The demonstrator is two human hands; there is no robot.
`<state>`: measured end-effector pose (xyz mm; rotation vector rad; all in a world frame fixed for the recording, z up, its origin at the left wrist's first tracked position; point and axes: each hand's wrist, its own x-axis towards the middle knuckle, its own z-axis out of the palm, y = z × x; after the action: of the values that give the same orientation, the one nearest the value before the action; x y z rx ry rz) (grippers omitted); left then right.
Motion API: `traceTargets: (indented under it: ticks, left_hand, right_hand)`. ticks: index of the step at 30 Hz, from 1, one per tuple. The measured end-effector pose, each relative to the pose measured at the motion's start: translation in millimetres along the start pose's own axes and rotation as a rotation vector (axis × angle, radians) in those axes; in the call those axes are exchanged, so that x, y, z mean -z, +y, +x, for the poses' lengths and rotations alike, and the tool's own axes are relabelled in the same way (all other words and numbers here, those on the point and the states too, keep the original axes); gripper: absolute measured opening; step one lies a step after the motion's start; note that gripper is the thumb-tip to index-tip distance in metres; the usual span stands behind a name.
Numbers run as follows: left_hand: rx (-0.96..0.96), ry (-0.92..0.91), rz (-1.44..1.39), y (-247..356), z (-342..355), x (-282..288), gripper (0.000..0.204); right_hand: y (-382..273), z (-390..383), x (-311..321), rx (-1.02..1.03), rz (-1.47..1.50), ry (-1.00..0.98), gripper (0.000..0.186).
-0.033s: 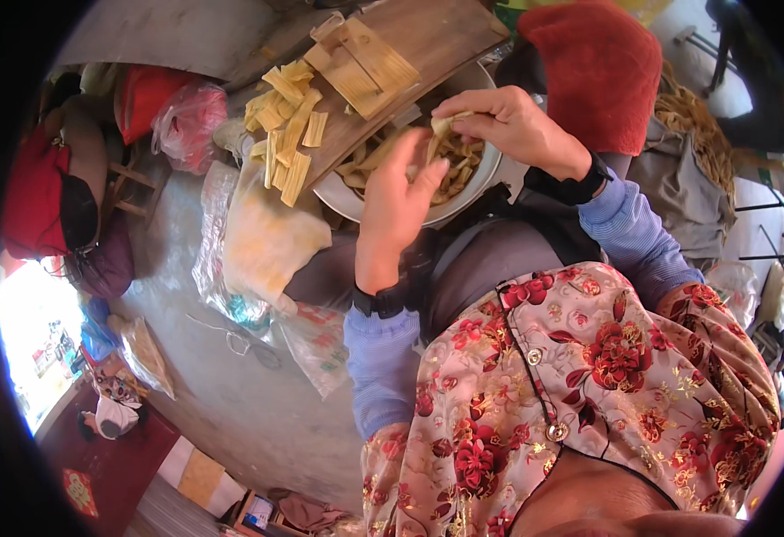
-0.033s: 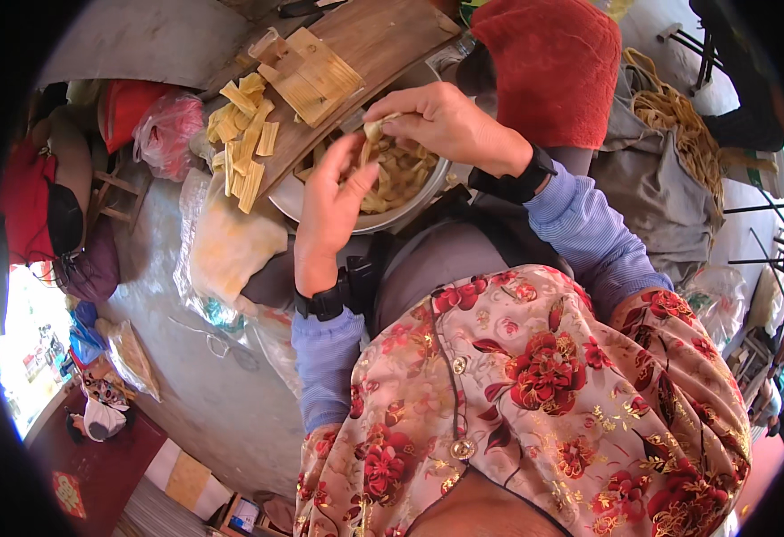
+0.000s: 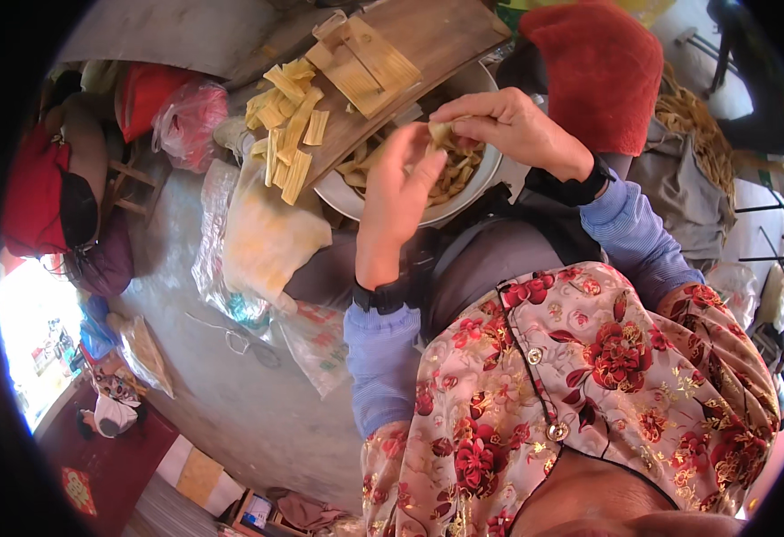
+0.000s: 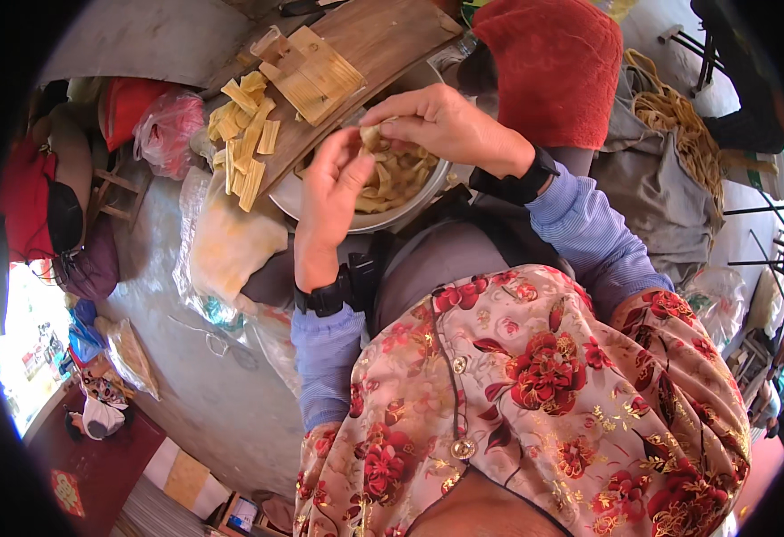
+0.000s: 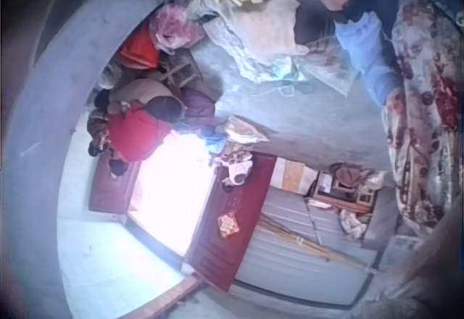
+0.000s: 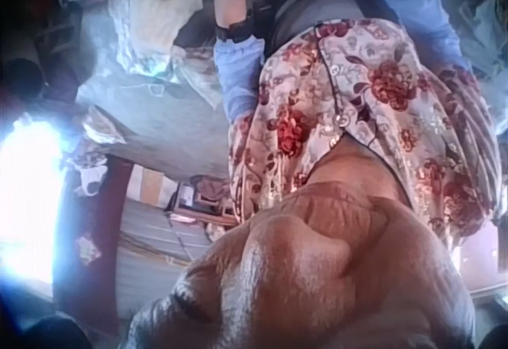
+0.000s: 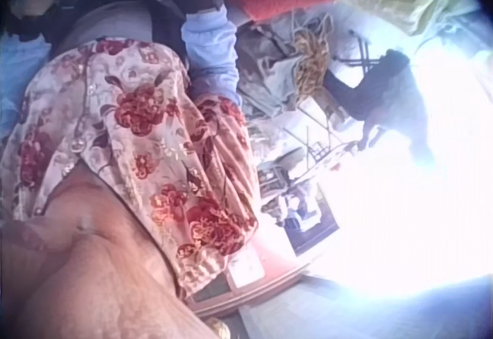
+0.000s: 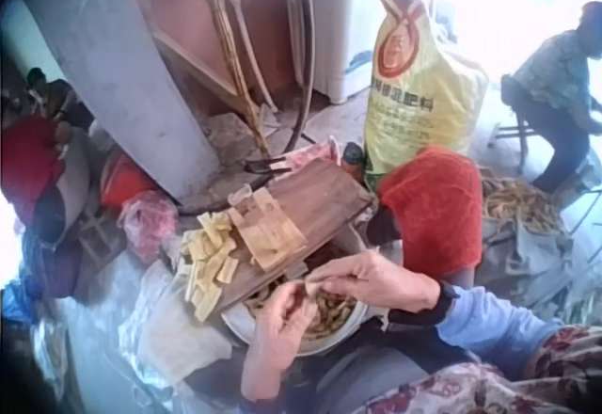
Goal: The person is wrapping small pieces of food filling into strips of bean curd skin by hand and placing the finished rolls into a large bowl.
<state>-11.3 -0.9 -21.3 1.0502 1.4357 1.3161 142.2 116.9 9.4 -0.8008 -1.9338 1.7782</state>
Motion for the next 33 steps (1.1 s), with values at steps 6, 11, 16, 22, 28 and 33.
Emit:
traceTargets:
  ticks: [6, 11, 16, 22, 28, 33]
  left_hand:
    - [0.148, 0.04, -0.317, 21.3, 4.7, -11.9, 0.015]
    - [0.021, 0.002, -0.085, 25.3, -3.0, -12.4, 0.012]
    - [0.135, -0.093, -0.133, 33.4, -2.8, -12.2, 0.013]
    - [0.152, -0.104, -0.102, 36.3, -14.9, -2.3, 0.015]
    - [0.125, -0.091, 0.126, 20.4, -29.5, 20.0, 0.019]
    - [0.107, -0.057, 0.174, 19.6, -23.8, 26.7, 0.02]
  right_hand:
    - [-5.6, -5.5, -3.7, 0.03, -0.252, -0.011, 0.016]
    - [-15.8, -9.1, 7.2, 0.235, -0.532, -0.141, 0.014]
    - [-20.6, -8.2, 16.1, 0.368, -0.701, -0.241, 0.014]
    - [-24.4, -4.5, 26.2, 0.497, -0.617, -0.424, 0.013]
    - [-11.7, -1.8, 31.6, 0.478, -0.547, -0.365, 0.014]
    - [-4.9, 2.4, 39.1, 0.133, -0.461, -0.396, 0.024]
